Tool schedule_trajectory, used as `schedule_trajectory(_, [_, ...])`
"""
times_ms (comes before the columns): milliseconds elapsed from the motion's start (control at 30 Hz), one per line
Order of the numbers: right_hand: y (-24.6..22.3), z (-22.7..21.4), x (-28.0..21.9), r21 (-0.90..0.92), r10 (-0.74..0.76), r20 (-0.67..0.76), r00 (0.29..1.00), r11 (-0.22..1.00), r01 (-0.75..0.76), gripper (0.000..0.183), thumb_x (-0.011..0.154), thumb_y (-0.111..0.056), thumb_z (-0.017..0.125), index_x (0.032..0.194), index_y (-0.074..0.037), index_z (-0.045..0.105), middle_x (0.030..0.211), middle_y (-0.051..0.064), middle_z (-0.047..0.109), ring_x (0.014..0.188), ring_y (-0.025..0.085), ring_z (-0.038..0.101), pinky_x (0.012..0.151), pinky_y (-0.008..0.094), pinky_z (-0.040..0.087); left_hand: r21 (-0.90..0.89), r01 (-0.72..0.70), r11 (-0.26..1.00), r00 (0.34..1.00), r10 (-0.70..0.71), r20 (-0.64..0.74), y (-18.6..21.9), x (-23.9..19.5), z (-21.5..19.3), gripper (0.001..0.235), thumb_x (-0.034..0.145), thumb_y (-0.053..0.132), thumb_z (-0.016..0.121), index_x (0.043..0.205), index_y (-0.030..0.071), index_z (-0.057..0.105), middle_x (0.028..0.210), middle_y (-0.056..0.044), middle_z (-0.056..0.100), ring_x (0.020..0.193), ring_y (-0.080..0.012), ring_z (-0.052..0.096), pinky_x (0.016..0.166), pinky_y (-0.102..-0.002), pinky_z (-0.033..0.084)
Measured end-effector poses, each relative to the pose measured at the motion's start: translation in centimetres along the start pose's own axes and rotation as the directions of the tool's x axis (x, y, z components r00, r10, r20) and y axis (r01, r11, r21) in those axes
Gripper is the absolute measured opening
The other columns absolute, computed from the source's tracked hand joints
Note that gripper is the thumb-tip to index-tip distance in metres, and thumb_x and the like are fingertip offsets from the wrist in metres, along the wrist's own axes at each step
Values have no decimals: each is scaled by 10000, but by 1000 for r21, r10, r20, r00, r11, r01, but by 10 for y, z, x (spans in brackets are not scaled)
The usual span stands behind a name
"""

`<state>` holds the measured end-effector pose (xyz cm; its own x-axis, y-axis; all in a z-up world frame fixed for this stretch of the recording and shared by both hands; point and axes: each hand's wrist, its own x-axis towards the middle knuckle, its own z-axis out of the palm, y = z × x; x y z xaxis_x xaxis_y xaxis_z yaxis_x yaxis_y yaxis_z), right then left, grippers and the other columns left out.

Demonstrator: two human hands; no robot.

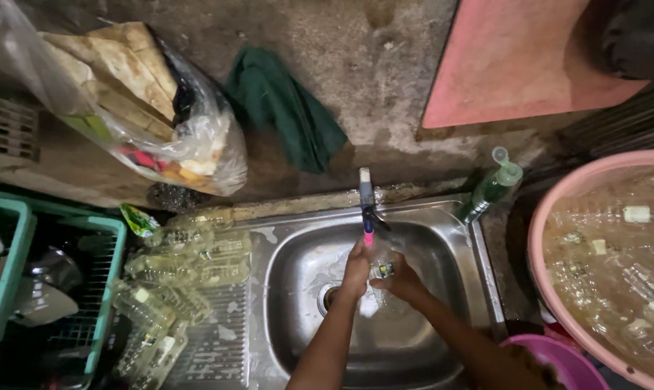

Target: The person repeatedly rinses clear plastic bottles under a running tap in a kitchen sink, then places them into a pink basin. The person handles the bottles one at a time, turning them over and rinsing them before moving them aside.

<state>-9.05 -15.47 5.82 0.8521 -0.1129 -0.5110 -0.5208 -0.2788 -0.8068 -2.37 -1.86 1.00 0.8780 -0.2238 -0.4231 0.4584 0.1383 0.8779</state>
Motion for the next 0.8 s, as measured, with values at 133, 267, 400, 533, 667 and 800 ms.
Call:
schedule_trajectory(133, [4, 4, -3, 166, -47, 20, 999, 985, 43, 1020, 572, -178, 936, 1434, -63, 402, 1251, 110, 633, 1092, 225, 637, 925, 357, 533, -90, -7, 996, 1000, 7, -7, 5, -17, -6, 438, 1050, 269, 527, 1461, 121, 555, 1319, -17, 658, 1193, -139, 601, 1050, -295, 453])
schedule_trajectory(267, [7, 5, -2, 135, 68, 45, 997, 988, -73, 1011, 569, -146, 931, 1434, -86, 411, 1216, 109, 652, 1076, 232, 658, 933, 353, 529, -260, 3, 966, 999, 11, 52, 17, -27, -1, 442, 1043, 239, 540, 1455, 81, 582, 1314, -95, 656, 1187, -205, 604, 1058, -345, 454])
schedule_trajectory(400, [9, 6, 3, 192, -73, 26, 997, 979, 66, 969, 560, -106, 944, 1388, -70, 442, 1237, 116, 619, 1128, 224, 613, 960, 354, 510, -226, -12, 974, 999, 19, 26, 30, -37, 2, 401, 1058, 219, 536, 1437, 98, 586, 1327, -51, 641, 1200, -166, 589, 1073, -313, 447])
schedule_trajectory(533, [8, 7, 5, 304, -56, 80, 995, 952, 29, 982, 550, -69, 929, 1394, -81, 426, 1254, 113, 614, 1139, 225, 612, 951, 368, 517, -177, 13, 984, 1000, -13, 4, 47, -41, 4, 408, 1045, 189, 508, 1432, 103, 605, 1346, -30, 641, 1204, -150, 572, 1063, -297, 430])
schedule_trajectory(667, [-5, 3, -5, 300, -50, 125, 991, 954, 11, 982, 593, -140, 927, 1423, -70, 408, 1266, 127, 601, 1128, 250, 620, 935, 377, 530, -209, 37, 977, 999, -33, 26, 60, -45, 5, 438, 1028, 190, 563, 1456, 103, 595, 1349, -63, 641, 1178, -166, 574, 1052, -299, 437])
schedule_trajectory(800, [-31, -10, -22, 274, 47, 296, 954, 953, -132, 890, 737, -333, 836, 1487, -61, 441, 1291, 186, 631, 1038, 311, 592, 813, 382, 502, -102, 164, 981, 984, -169, -47, 58, -44, -6, 527, 953, 176, 658, 1459, 206, 514, 1372, -19, 619, 1219, -174, 574, 1037, -344, 446])
